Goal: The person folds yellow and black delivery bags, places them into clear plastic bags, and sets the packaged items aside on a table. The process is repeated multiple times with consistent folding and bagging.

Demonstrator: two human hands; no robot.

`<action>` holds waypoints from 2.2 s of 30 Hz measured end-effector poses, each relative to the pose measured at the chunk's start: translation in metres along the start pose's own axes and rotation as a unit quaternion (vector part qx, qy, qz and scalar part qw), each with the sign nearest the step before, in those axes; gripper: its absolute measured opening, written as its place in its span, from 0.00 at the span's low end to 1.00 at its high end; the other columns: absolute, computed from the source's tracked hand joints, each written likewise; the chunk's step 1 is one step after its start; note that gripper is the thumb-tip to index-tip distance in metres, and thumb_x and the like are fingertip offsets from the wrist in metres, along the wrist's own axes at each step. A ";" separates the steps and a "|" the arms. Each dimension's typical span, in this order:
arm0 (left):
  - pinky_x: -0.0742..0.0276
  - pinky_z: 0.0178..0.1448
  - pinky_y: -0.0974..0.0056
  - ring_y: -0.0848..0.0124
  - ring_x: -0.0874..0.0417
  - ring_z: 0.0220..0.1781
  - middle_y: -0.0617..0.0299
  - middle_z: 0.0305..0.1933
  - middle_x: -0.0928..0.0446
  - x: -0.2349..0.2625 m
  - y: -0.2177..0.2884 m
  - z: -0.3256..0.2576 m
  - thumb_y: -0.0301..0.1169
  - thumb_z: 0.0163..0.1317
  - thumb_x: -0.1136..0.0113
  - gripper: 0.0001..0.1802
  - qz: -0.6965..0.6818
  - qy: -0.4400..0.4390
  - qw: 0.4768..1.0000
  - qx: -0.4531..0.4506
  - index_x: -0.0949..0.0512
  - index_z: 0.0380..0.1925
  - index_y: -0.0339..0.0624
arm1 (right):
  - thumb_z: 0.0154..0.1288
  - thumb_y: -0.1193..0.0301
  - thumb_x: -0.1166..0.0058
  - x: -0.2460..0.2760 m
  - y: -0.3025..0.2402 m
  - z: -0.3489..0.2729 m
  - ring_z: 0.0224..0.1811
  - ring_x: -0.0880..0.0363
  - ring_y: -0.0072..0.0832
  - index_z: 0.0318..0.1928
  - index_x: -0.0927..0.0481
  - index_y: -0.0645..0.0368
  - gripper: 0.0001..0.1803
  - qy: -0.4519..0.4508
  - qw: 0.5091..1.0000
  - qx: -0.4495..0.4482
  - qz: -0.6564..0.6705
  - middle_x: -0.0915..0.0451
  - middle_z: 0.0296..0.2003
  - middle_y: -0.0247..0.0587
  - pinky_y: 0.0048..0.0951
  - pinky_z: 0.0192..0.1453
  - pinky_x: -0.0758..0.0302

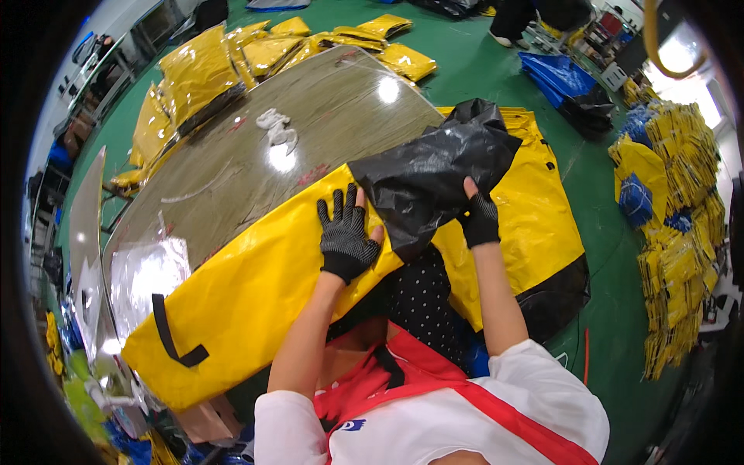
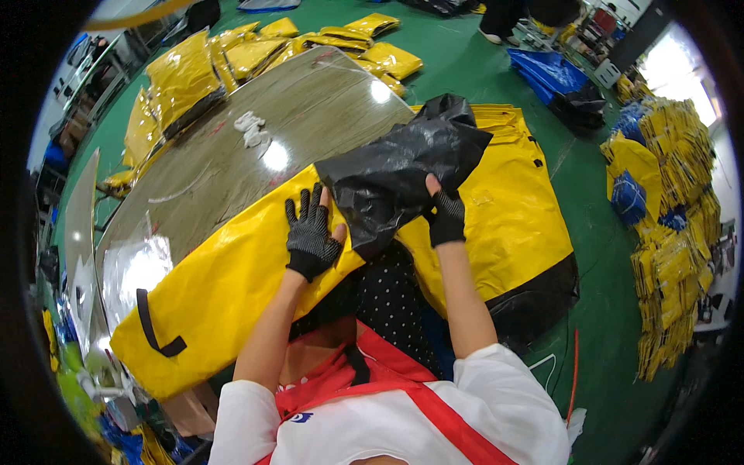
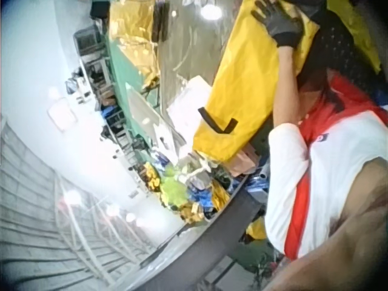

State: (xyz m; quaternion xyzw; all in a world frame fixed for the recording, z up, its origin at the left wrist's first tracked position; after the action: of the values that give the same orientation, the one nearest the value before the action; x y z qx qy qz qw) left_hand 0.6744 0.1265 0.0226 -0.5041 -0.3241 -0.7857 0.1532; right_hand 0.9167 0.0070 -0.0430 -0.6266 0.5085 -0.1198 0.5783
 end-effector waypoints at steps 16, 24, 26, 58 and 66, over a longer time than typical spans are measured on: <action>0.46 0.69 0.51 0.46 0.37 0.65 0.42 0.61 0.34 -0.049 -0.001 -0.093 0.47 0.53 0.41 0.35 -0.022 -0.138 0.987 -0.084 0.31 0.58 0.39 | 0.58 0.62 0.45 -0.262 0.073 -0.277 0.64 0.38 0.50 0.57 0.27 0.55 0.25 -0.526 0.549 0.451 -0.467 0.32 0.60 0.49 0.47 0.67 0.41; 0.53 0.69 0.44 0.44 0.41 0.67 0.45 0.65 0.37 0.190 -0.062 -0.167 0.52 0.57 0.45 0.34 0.048 0.010 0.998 0.046 0.31 0.60 0.48 | 0.54 0.52 0.45 -0.249 0.115 -0.272 0.67 0.43 0.49 0.55 0.24 0.47 0.28 -0.543 0.378 0.408 -0.629 0.36 0.64 0.43 0.62 0.69 0.54; 0.69 0.71 0.38 0.41 0.54 0.73 0.44 0.70 0.45 0.171 -0.123 -0.187 0.57 0.57 0.50 0.38 0.158 0.049 0.980 0.112 0.36 0.64 0.49 | 0.52 0.47 0.44 -0.269 0.106 -0.300 0.68 0.44 0.49 0.57 0.26 0.47 0.33 -0.553 0.362 0.425 -0.618 0.37 0.64 0.46 0.63 0.68 0.55; 0.30 0.63 0.56 0.59 0.28 0.61 0.55 0.62 0.31 0.253 -0.329 -0.464 0.51 0.61 0.43 0.37 -0.631 0.119 0.573 0.509 0.38 0.63 0.40 | 0.51 0.44 0.44 -0.336 0.182 -0.304 0.72 0.65 0.59 0.67 0.40 0.45 0.44 -0.442 0.471 0.375 -0.664 0.55 0.71 0.54 0.71 0.67 0.71; 0.30 0.60 0.54 0.55 0.27 0.56 0.45 0.56 0.30 0.266 -0.119 -0.189 0.37 0.55 0.46 0.32 -0.778 0.051 0.551 0.298 0.37 0.59 0.34 | 0.50 0.58 0.46 -0.317 0.175 -0.309 0.72 0.59 0.55 0.61 0.33 0.49 0.34 -0.400 0.561 0.443 -0.573 0.52 0.70 0.54 0.65 0.68 0.58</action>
State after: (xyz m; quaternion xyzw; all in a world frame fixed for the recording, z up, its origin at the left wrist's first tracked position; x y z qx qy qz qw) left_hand 0.3579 0.1127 0.1646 0.0598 -0.7968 -0.4814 -0.3603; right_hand 0.4566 0.0992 0.0411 -0.4347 -0.3581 -0.3734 0.7371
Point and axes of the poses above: each hand's wrist, its own z-axis towards the middle knuckle, its own x-axis out of the back of the hand, y = z × x, the point moved 10 cm from there along z, towards the middle knuckle
